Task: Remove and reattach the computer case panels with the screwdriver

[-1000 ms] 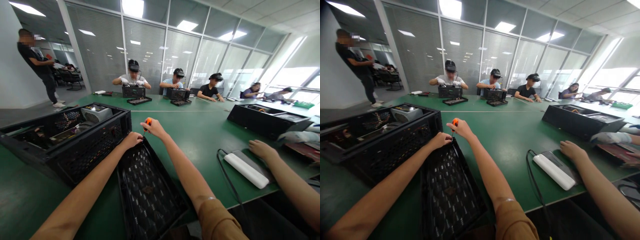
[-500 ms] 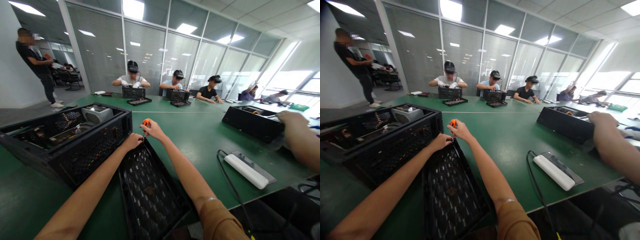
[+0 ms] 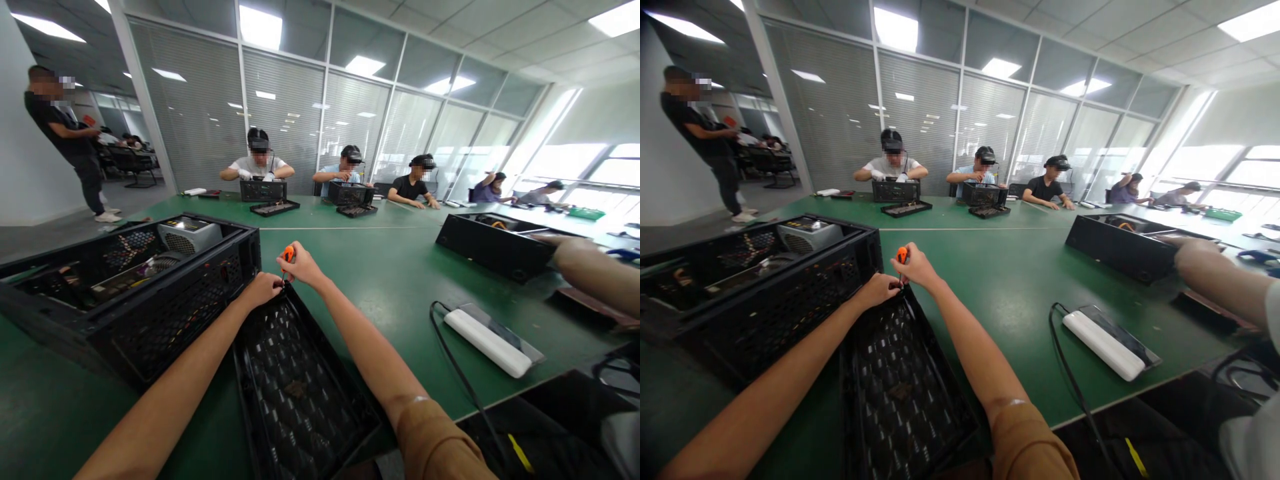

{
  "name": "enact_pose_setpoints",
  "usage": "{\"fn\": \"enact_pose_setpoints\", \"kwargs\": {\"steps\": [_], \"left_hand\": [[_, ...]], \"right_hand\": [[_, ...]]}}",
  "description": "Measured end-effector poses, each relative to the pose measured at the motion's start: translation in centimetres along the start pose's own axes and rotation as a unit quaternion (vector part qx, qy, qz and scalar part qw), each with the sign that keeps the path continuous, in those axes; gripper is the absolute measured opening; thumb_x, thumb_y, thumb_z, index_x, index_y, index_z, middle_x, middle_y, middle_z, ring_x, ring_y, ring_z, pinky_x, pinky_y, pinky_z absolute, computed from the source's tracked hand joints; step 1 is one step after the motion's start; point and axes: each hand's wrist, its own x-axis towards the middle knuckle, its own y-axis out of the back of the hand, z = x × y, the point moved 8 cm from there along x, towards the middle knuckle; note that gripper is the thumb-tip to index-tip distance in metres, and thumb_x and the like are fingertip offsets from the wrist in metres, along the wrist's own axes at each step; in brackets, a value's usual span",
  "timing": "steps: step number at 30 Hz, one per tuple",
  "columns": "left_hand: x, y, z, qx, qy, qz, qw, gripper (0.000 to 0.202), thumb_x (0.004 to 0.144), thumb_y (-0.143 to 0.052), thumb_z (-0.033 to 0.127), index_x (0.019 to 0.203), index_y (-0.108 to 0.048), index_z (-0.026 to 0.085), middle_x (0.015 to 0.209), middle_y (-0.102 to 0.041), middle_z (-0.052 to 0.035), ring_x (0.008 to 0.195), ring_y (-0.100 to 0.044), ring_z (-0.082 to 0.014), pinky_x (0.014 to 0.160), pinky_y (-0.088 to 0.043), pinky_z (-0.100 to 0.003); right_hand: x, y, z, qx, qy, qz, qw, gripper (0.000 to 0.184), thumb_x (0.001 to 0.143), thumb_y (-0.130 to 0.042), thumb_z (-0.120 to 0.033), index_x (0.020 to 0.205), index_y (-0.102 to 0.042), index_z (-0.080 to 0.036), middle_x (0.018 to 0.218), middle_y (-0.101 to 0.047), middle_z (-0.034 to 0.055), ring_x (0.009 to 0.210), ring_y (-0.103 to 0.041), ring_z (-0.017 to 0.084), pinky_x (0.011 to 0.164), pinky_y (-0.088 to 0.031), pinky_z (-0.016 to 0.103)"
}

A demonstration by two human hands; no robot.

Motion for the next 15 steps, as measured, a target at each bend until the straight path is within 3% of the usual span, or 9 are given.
{"fn": "enact_pose_setpoints", "kwargs": {"steps": [4, 8, 12, 15], "left_hand": [[0.0, 0.0, 0.0, 0.000, 0.003, 0.006, 1.000, 0.017, 0.073, -0.051, 0.021, 0.078, -0.066, 0.017, 0.071, -0.067, -0.0029, 0.061, -0.057, -0.0113, 0.058, -0.033, -0.021], [-0.1, 0.1, 0.1, 0.009, -0.003, 0.007, 1.000, 0.016, 0.073, -0.051, 0.023, 0.072, -0.065, 0.016, 0.066, -0.065, -0.0026, 0.058, -0.056, -0.0114, 0.057, -0.033, -0.022], [-0.1, 0.0, -0.1, -0.001, 0.001, 0.004, 1.000, 0.017, 0.073, -0.049, 0.024, 0.071, -0.065, 0.017, 0.068, -0.066, -0.0024, 0.060, -0.056, -0.0116, 0.058, -0.033, -0.021], [0.0, -0.2, -0.2, -0.010, 0.002, -0.003, 1.000, 0.018, 0.073, -0.049, 0.024, 0.076, -0.066, 0.017, 0.072, -0.067, -0.0030, 0.061, -0.057, -0.0118, 0.058, -0.034, -0.021]], "right_hand": [[0.2, 0.0, 0.0, 0.011, 0.012, -0.005, 1.000, 0.037, 0.080, -0.048, -0.033, 0.110, -0.031, -0.021, 0.072, -0.056, -0.0051, 0.040, -0.050, 0.007, 0.040, -0.041, 0.019], [0.2, -0.9, -0.3, 0.006, 0.029, -0.065, 0.997, 0.024, 0.082, -0.045, -0.030, 0.104, -0.039, -0.019, 0.069, -0.057, -0.0039, 0.048, -0.055, 0.008, 0.050, -0.045, 0.020], [0.1, -0.7, -0.5, -0.050, 0.031, -0.024, 0.998, 0.031, 0.074, -0.057, -0.038, 0.091, -0.040, -0.019, 0.059, -0.053, -0.0062, 0.048, -0.055, 0.010, 0.048, -0.042, 0.020], [0.2, -0.2, 0.0, -0.048, 0.010, 0.014, 0.999, 0.033, 0.074, -0.056, -0.039, 0.092, -0.037, -0.020, 0.063, -0.054, -0.0061, 0.043, -0.052, 0.009, 0.042, -0.040, 0.020]]}}
